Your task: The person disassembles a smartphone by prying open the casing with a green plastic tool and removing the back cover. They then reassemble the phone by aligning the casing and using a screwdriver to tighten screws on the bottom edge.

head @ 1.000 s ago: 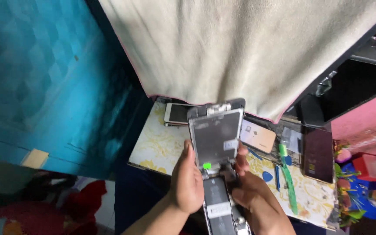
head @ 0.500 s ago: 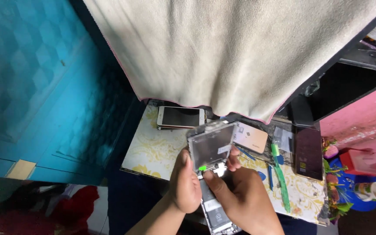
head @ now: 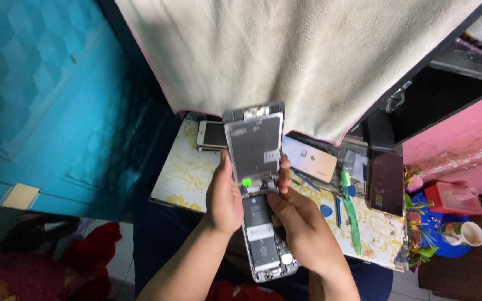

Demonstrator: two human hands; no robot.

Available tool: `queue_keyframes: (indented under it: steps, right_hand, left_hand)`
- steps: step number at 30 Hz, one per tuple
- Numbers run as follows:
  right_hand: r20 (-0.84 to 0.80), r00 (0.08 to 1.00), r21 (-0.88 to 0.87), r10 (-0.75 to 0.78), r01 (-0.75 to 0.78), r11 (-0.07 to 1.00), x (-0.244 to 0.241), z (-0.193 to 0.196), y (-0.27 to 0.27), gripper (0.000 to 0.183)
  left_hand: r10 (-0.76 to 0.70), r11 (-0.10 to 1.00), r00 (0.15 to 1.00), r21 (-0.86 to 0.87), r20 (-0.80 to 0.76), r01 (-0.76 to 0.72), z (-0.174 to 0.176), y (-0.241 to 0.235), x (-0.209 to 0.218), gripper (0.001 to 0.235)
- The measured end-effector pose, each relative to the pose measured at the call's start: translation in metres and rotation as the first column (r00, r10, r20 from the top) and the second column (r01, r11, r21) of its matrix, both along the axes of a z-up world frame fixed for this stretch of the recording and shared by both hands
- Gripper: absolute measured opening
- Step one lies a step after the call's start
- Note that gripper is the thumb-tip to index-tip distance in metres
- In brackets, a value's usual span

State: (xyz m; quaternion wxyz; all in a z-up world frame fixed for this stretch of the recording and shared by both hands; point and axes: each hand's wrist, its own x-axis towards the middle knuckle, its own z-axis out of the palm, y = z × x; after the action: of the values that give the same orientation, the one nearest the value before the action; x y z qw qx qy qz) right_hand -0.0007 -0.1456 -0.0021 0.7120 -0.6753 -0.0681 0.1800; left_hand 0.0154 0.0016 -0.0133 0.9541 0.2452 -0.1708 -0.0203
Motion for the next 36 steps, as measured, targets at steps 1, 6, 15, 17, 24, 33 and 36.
queue_keyframes:
  steps: [1, 6, 15, 17, 24, 33, 36]
  right_hand:
    - [-0.010, 1.000, -0.002, 0.002, -0.002, 1.000, -0.002, -0.001, 0.000, 0.023]
    - [-0.094, 0.993, -0.022, -0.077, 0.075, 0.997, 0.007, -0.011, 0.003, 0.021]
    - [0.024, 0.999, 0.034, 0.027, -0.028, 0.999, 0.007, 0.005, 0.013, 0.030]
    - [0.026, 0.999, 0.042, 0.039, -0.040, 0.998, 0.006, 0.007, 0.013, 0.029]
    - [0.158, 0.979, -0.103, 0.127, -0.112, 0.988, 0.001, 0.003, 0.004, 0.036]
    - [0.054, 0.998, -0.070, -0.014, 0.018, 0.997, 0.001, 0.007, 0.013, 0.046]
    - [0.056, 0.997, -0.146, -0.045, 0.053, 0.988, 0.000, 0.005, 0.016, 0.047]
  left_hand:
    - [0.002, 1.000, 1.000, -0.002, -0.010, -0.002, -0.002, 0.001, -0.002, 0.073]
    - [0.046, 0.993, 0.999, 0.109, 0.029, -0.049, 0.005, 0.006, 0.009, 0.072]
    - [0.095, 0.989, 0.995, 0.116, -0.013, -0.093, 0.001, 0.016, 0.020, 0.071]
    - [0.079, 0.992, 0.996, 0.102, -0.039, -0.074, -0.001, 0.018, 0.019, 0.073]
    - [0.092, 0.988, 0.996, 0.125, -0.013, -0.090, 0.004, 0.017, 0.012, 0.072]
    - [0.084, 0.988, 0.996, 0.135, -0.015, -0.081, -0.012, 0.012, -0.002, 0.071]
    - [0.066, 0.993, 0.997, 0.104, -0.027, -0.063, -0.014, 0.012, -0.004, 0.074]
